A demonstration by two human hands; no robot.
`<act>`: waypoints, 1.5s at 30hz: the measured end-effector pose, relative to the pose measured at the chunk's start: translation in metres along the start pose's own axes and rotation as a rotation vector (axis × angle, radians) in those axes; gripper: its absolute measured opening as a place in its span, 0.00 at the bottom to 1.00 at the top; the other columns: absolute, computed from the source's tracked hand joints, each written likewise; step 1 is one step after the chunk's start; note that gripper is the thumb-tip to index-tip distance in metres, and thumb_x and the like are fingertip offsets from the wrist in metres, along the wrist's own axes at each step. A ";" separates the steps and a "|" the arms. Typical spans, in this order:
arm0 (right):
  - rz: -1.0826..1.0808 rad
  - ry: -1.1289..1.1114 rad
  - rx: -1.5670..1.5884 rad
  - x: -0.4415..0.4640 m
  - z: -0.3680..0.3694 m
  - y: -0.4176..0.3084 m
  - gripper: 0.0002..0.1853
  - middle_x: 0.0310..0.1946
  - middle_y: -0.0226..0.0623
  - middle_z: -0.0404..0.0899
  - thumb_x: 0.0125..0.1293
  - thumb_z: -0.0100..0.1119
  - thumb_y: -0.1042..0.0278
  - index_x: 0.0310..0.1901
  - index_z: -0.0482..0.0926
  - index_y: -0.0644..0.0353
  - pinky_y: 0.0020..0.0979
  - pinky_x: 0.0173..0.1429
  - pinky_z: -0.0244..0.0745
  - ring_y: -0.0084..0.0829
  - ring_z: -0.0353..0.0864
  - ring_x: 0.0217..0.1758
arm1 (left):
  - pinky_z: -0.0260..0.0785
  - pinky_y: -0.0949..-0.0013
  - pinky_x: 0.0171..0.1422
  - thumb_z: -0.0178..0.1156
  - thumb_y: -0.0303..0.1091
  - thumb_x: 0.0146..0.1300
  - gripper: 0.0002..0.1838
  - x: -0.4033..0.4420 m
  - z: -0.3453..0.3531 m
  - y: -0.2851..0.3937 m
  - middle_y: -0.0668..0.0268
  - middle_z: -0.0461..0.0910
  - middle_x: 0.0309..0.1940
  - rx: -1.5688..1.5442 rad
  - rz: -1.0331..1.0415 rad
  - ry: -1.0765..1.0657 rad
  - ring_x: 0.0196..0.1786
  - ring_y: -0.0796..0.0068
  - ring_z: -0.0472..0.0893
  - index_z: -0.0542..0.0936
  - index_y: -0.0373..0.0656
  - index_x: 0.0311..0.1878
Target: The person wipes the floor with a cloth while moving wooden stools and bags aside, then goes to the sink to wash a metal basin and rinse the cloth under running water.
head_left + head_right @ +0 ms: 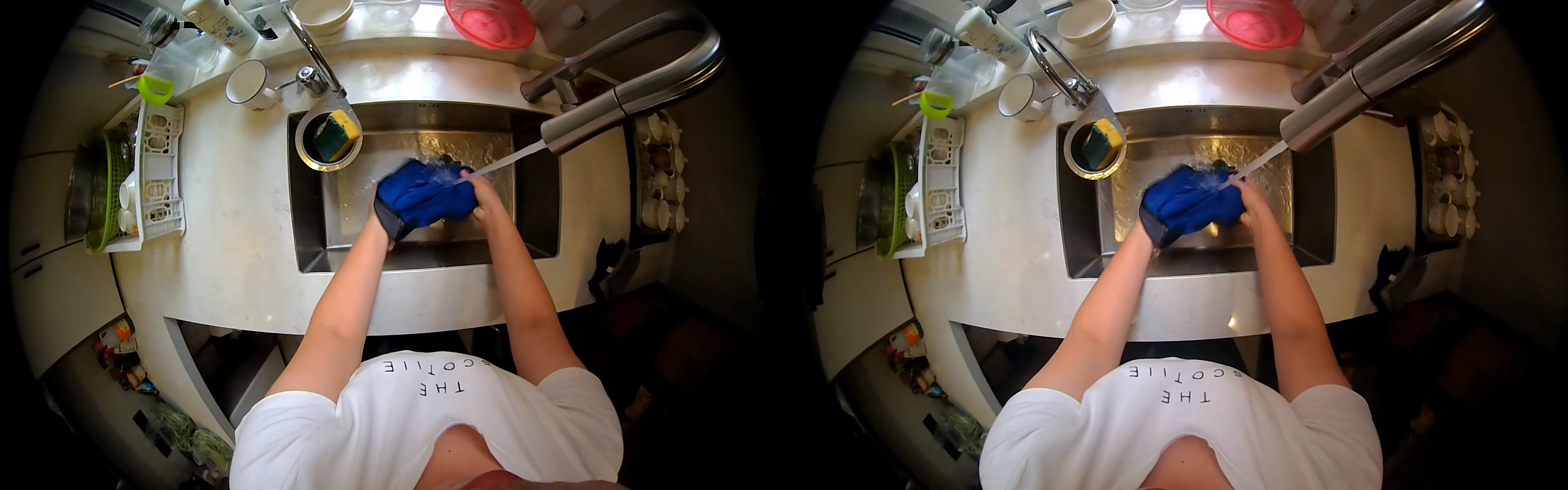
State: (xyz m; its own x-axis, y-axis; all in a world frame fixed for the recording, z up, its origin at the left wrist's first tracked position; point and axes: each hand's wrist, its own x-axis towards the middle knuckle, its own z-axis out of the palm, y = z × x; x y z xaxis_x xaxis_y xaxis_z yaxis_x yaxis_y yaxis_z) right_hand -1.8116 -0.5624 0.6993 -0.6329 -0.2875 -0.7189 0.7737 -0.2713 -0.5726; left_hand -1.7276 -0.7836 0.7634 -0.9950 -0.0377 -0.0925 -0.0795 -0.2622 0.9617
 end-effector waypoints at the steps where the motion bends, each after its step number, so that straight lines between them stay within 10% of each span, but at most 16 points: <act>1: -0.002 0.053 0.214 0.008 -0.005 0.000 0.26 0.47 0.41 0.80 0.63 0.67 0.64 0.61 0.70 0.58 0.37 0.52 0.81 0.36 0.81 0.52 | 0.52 0.39 0.70 0.47 0.70 0.59 0.46 -0.007 -0.018 -0.029 0.56 0.65 0.66 -0.467 -0.447 0.085 0.68 0.46 0.64 0.58 0.44 0.70; 2: -0.001 0.052 0.213 0.003 0.005 -0.002 0.26 0.47 0.41 0.80 0.63 0.67 0.64 0.61 0.70 0.58 0.37 0.52 0.81 0.36 0.81 0.52 | 0.42 0.30 0.74 0.39 0.80 0.59 0.56 -0.010 -0.026 -0.043 0.56 0.55 0.76 -0.936 -0.893 0.169 0.75 0.40 0.56 0.47 0.44 0.78; 4: -0.056 0.080 0.071 -0.025 0.054 -0.009 0.27 0.48 0.41 0.79 0.61 0.69 0.67 0.60 0.70 0.59 0.39 0.53 0.80 0.36 0.81 0.51 | 0.34 0.24 0.73 0.48 0.76 0.60 0.54 0.000 0.005 -0.031 0.50 0.53 0.76 -0.845 -1.021 0.372 0.75 0.45 0.59 0.48 0.48 0.78; 5: -0.097 0.016 -0.034 -0.040 0.074 0.000 0.29 0.49 0.41 0.77 0.58 0.70 0.68 0.61 0.70 0.58 0.37 0.54 0.79 0.34 0.80 0.50 | 0.50 0.36 0.74 0.48 0.76 0.60 0.49 0.005 0.012 -0.047 0.57 0.58 0.74 -0.876 -0.935 0.278 0.73 0.49 0.62 0.56 0.50 0.75; 7: -0.199 -0.045 -0.416 -0.056 0.091 0.032 0.36 0.47 0.38 0.77 0.51 0.75 0.66 0.62 0.70 0.57 0.34 0.56 0.74 0.31 0.78 0.49 | 0.73 0.54 0.58 0.60 0.68 0.59 0.40 0.022 0.009 -0.108 0.56 0.77 0.55 -0.902 -0.829 0.235 0.54 0.60 0.79 0.70 0.46 0.63; 10: -0.899 0.208 -1.014 -0.095 0.128 0.053 0.24 0.42 0.50 0.81 0.54 0.71 0.61 0.51 0.77 0.59 0.41 0.54 0.75 0.48 0.82 0.47 | 0.74 0.64 0.28 0.67 0.57 0.59 0.22 0.034 0.007 -0.099 0.68 0.77 0.25 -1.107 -0.959 0.096 0.20 0.68 0.77 0.76 0.47 0.38; 13: -0.644 0.135 -1.182 -0.073 0.115 0.043 0.17 0.37 0.60 0.81 0.59 0.67 0.58 0.44 0.79 0.60 0.47 0.49 0.76 0.58 0.81 0.43 | 0.74 0.62 0.32 0.59 0.57 0.66 0.20 0.028 0.041 -0.143 0.67 0.76 0.24 -1.745 -0.475 -0.102 0.25 0.68 0.77 0.76 0.48 0.38; 15: -0.562 0.291 -1.309 -0.029 0.094 0.018 0.18 0.34 0.58 0.81 0.65 0.60 0.52 0.40 0.79 0.62 0.52 0.42 0.76 0.60 0.81 0.38 | 0.77 0.56 0.45 0.45 0.54 0.74 0.20 0.030 0.053 -0.135 0.65 0.81 0.32 -0.913 -0.764 0.526 0.36 0.65 0.82 0.77 0.49 0.41; 19: -0.622 0.474 -1.218 0.014 0.071 0.007 0.16 0.40 0.54 0.79 0.62 0.62 0.56 0.39 0.77 0.62 0.49 0.49 0.74 0.55 0.79 0.44 | 0.77 0.55 0.56 0.41 0.51 0.74 0.22 0.031 0.075 -0.141 0.60 0.83 0.47 -1.097 -0.851 0.418 0.48 0.62 0.84 0.78 0.47 0.52; 22: -0.774 0.284 -1.022 -0.057 0.115 0.020 0.13 0.43 0.45 0.74 0.56 0.67 0.65 0.38 0.75 0.58 0.43 0.53 0.71 0.50 0.76 0.48 | 0.74 0.62 0.51 0.43 0.61 0.70 0.25 0.031 0.043 -0.159 0.64 0.80 0.41 -1.557 -0.527 -0.166 0.43 0.63 0.80 0.76 0.50 0.44; 25: -0.891 0.186 -1.103 -0.080 0.128 0.039 0.10 0.36 0.45 0.77 0.56 0.66 0.67 0.33 0.74 0.59 0.42 0.48 0.73 0.49 0.79 0.43 | 0.74 0.60 0.51 0.48 0.60 0.67 0.24 0.033 0.010 -0.164 0.62 0.80 0.41 -1.469 -0.689 -0.336 0.45 0.64 0.80 0.76 0.47 0.42; 28: -0.822 0.352 -0.988 -0.025 0.104 0.021 0.05 0.26 0.48 0.79 0.55 0.61 0.72 0.28 0.75 0.62 0.42 0.40 0.75 0.51 0.80 0.31 | 0.77 0.59 0.48 0.46 0.50 0.71 0.18 0.028 0.053 -0.090 0.63 0.82 0.40 -1.275 -0.772 0.398 0.41 0.64 0.83 0.77 0.47 0.44; 30: -0.563 0.538 -1.003 0.013 0.074 -0.005 0.07 0.27 0.41 0.79 0.57 0.63 0.70 0.31 0.75 0.62 0.33 0.42 0.74 0.35 0.78 0.31 | 0.77 0.58 0.56 0.42 0.43 0.75 0.17 0.025 0.067 -0.091 0.64 0.84 0.46 -0.982 -0.816 0.430 0.47 0.66 0.84 0.79 0.48 0.50; 34: -0.324 0.115 -0.202 0.006 0.083 0.022 0.25 0.46 0.36 0.76 0.58 0.72 0.56 0.52 0.73 0.60 0.32 0.56 0.70 0.30 0.74 0.50 | 0.75 0.57 0.59 0.43 0.53 0.73 0.22 0.033 0.043 -0.077 0.64 0.83 0.50 -0.943 -0.738 0.400 0.51 0.65 0.83 0.77 0.49 0.55; 38: -0.896 0.042 -0.986 -0.036 0.096 0.020 0.23 0.51 0.44 0.77 0.53 0.74 0.68 0.49 0.75 0.58 0.35 0.57 0.72 0.40 0.77 0.52 | 0.74 0.57 0.60 0.41 0.63 0.70 0.28 0.019 0.024 -0.035 0.63 0.81 0.52 -1.081 -0.790 0.203 0.52 0.65 0.82 0.77 0.50 0.54; 45: -1.033 -0.080 -0.834 -0.098 0.166 0.002 0.11 0.38 0.41 0.80 0.59 0.66 0.78 0.42 0.76 0.60 0.32 0.54 0.73 0.38 0.81 0.46 | 0.70 0.67 0.53 0.46 0.48 0.72 0.11 0.014 0.032 -0.071 0.70 0.75 0.36 -1.750 -0.567 0.124 0.45 0.75 0.77 0.73 0.56 0.38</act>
State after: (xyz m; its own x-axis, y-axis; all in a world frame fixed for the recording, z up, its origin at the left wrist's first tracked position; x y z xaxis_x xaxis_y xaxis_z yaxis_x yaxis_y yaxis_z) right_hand -1.7535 -0.6877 0.8340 -0.9147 -0.3522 0.1982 -0.2917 0.2360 -0.9269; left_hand -1.7381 -0.7344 0.7020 -0.8582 0.3611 -0.3649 -0.1362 -0.8455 -0.5163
